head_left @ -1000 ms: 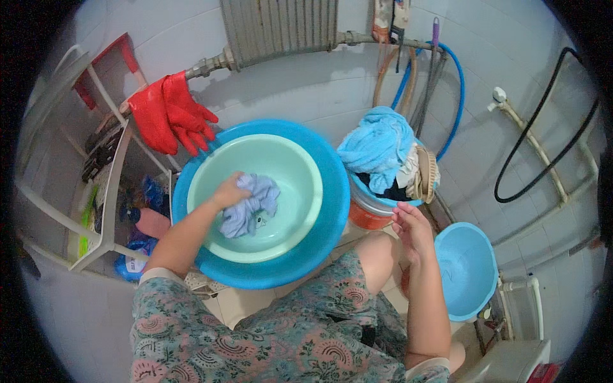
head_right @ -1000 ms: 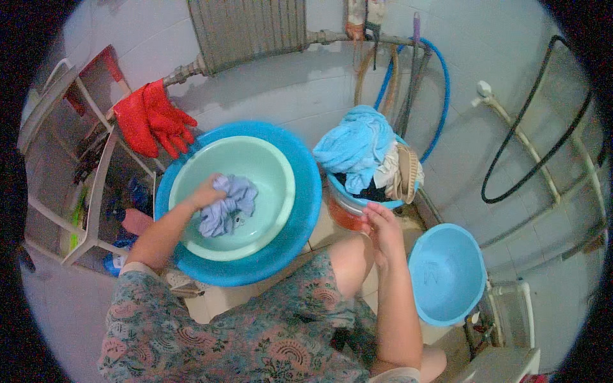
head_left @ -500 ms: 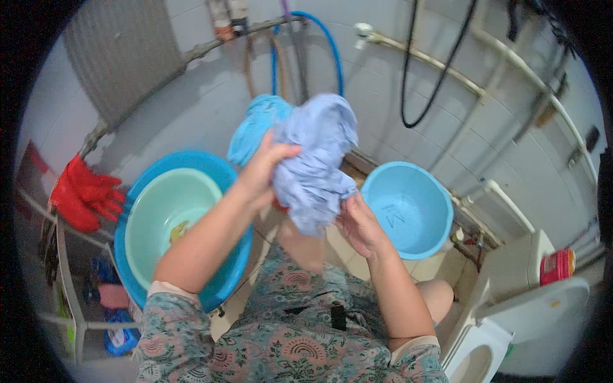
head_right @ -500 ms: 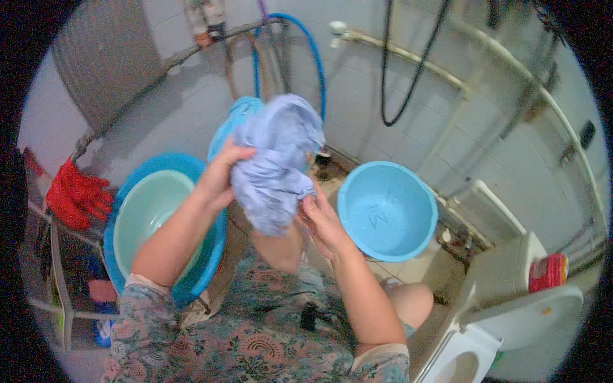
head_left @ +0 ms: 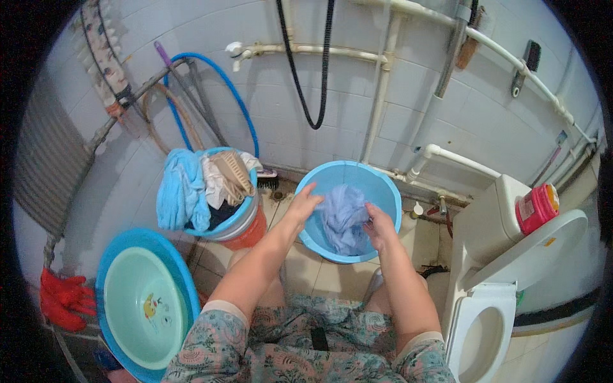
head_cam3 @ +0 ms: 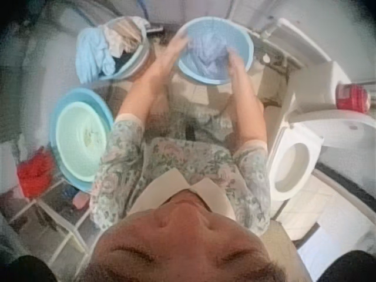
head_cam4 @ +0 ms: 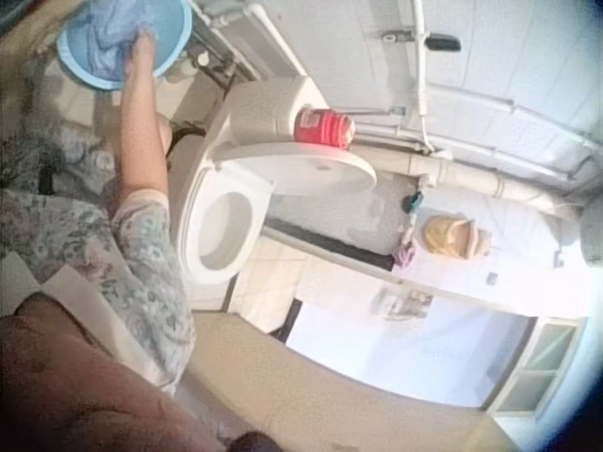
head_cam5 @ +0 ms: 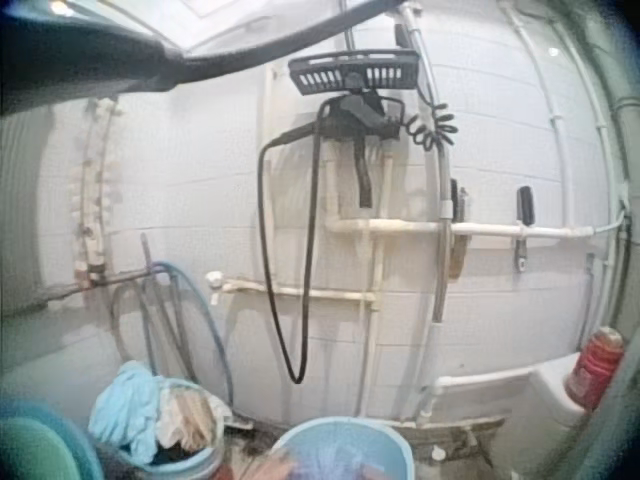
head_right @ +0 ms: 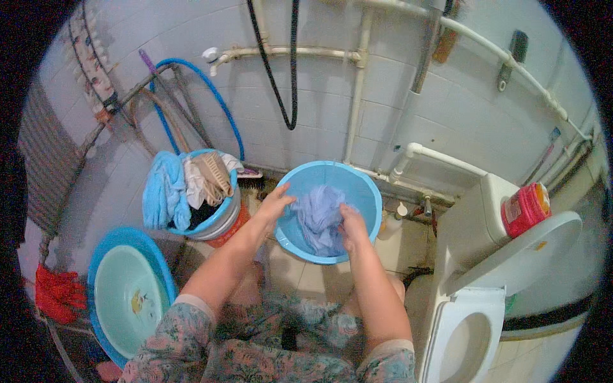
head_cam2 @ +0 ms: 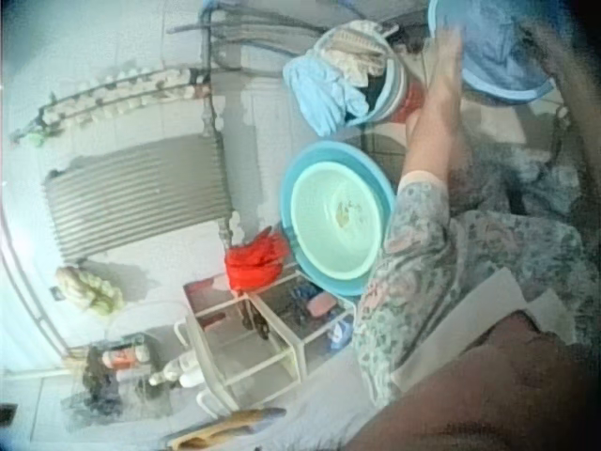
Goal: The person sits on the bathroom floor and hand-washes several pieces of clothing in a blue basin filled with water. They scrub and rinse a light blue towel, a beige striped cloth, and a white cloth, applying detergent to the white item before wringing out each piece and placing it into a nearby bucket.
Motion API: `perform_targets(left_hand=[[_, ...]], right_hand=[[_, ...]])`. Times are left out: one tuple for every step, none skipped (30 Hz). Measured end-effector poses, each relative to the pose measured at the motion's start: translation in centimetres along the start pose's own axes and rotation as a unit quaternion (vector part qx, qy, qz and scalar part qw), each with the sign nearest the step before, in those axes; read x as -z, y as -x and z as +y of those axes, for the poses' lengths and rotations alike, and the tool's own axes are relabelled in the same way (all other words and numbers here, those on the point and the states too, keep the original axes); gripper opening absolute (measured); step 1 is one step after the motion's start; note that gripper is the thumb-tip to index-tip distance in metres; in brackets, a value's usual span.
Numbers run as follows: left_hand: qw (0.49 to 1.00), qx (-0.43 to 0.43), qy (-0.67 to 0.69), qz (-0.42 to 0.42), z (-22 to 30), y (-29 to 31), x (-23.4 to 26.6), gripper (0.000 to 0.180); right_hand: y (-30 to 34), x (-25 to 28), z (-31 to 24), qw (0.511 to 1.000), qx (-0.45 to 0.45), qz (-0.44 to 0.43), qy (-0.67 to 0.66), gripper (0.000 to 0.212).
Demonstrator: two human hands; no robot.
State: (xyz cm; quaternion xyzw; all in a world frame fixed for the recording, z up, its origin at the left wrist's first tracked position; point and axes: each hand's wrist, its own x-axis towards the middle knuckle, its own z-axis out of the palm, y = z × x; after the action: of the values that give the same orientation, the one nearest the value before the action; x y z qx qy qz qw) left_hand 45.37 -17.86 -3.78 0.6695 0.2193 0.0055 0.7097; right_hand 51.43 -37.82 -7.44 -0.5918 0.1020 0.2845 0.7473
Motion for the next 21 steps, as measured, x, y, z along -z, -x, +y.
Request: perform_targets(left_hand=[[1.000, 0.014, 0.018, -0.011, -1.0, -0.6, 0.1, 0.060], [0.999, 0.028, 0.035, -0.022, -2.3, -1.7, 0.4, 0.058], [0.997, 0.045, 0.052, -0.032, -3.2, -2.2, 0.5, 0.055], [0.994, 0.058, 0.076, -0.056, -4.0, -2.5, 0.6, 0.053], [0.989, 0.072, 0.099, -0.079, -4.8, -2.9, 0.8, 0.051], [0.983, 0.087, 0.125, -0.103, -5.1, -3.1, 0.6, 0.049], [0.979, 0.098, 0.146, -0.100, -5.4, -3.2, 0.4, 0.045], [0.975, 0.108, 0.167, -0.096, -5.7, -3.3, 0.1, 0.042], [0.971, 0.120, 0.187, -0.092, -5.5, -3.2, -0.3, 0.039], [0.970, 0.104, 0.195, -0.101, -5.2, -3.1, -0.7, 0.035], [0.969, 0.087, 0.203, -0.110, -4.9, -3.1, -1.3, 0.032], [0.968, 0.069, 0.210, -0.119, -4.5, -3.1, -1.7, 0.029], [0.966, 0.053, 0.220, -0.126, -4.3, -3.2, -2.0, 0.026], [0.963, 0.036, 0.230, -0.133, -4.0, -3.3, -2.3, 0.024], [0.961, 0.022, 0.240, -0.139, -3.9, -3.3, -2.5, 0.021], [0.960, 0.019, 0.242, -0.139, -3.5, -3.2, -2.6, 0.020], [0.959, 0.016, 0.245, -0.139, -3.0, -3.2, -2.7, 0.019], [0.959, 0.012, 0.247, -0.140, -2.5, -3.2, -2.8, 0.018], [0.960, 0.016, 0.249, -0.128, -2.2, -3.2, -2.9, 0.020], [0.961, 0.021, 0.251, -0.116, -2.0, -3.3, -3.0, 0.021], [0.961, 0.026, 0.253, -0.105, -1.9, -3.4, -3.2, 0.022]], right_hand=[[-0.8, 0.3, 0.4, 0.999, -0.005, 0.007, -0.031, 0.038], [-1.5, 0.4, 0.6, 0.998, -0.010, 0.014, -0.062, 0.036], [-2.0, 0.5, 1.0, 0.995, -0.017, 0.006, -0.094, 0.032], [-2.5, 0.5, 1.3, 0.992, -0.023, -0.002, -0.127, 0.029], [-3.0, 0.4, 1.5, 0.987, -0.029, -0.011, -0.158, 0.025], [-3.1, 0.2, 1.6, 0.985, -0.025, -0.010, -0.171, 0.024], [-3.0, 0.0, 1.4, 0.983, -0.021, -0.009, -0.183, 0.023], [-3.2, -0.1, 1.4, 0.981, -0.017, -0.008, -0.196, 0.022], [-3.8, 0.1, 1.6, 0.979, -0.016, -0.006, -0.203, 0.021], [-4.3, 0.1, 1.9, 0.978, -0.018, -0.006, -0.209, 0.021], [-4.8, 0.2, 2.2, 0.977, -0.020, -0.006, -0.214, 0.020], [-5.0, -0.1, 2.1, 0.974, -0.013, -0.006, -0.226, 0.019], [-5.1, -0.3, 1.9, 0.971, -0.007, -0.006, -0.238, 0.019], [-5.1, -0.5, 1.7, 0.968, 0.000, -0.005, -0.250, 0.018], [-4.9, -0.7, 1.4, 0.963, -0.005, -0.023, -0.269, 0.018], [-4.6, -1.0, 0.9, 0.957, -0.009, -0.039, -0.287, 0.017], [-4.3, -1.2, 0.6, 0.951, -0.012, -0.056, -0.305, 0.017], [-3.8, -1.5, 0.3, 0.949, -0.020, -0.065, -0.308, 0.016], [-3.5, -1.8, 0.1, 0.947, -0.029, -0.073, -0.311, 0.016], [-3.4, -1.8, 0.1, 0.945, -0.037, -0.082, -0.313, 0.015], [-3.6, -1.5, 0.4, 0.946, -0.038, -0.080, -0.313, 0.016]])
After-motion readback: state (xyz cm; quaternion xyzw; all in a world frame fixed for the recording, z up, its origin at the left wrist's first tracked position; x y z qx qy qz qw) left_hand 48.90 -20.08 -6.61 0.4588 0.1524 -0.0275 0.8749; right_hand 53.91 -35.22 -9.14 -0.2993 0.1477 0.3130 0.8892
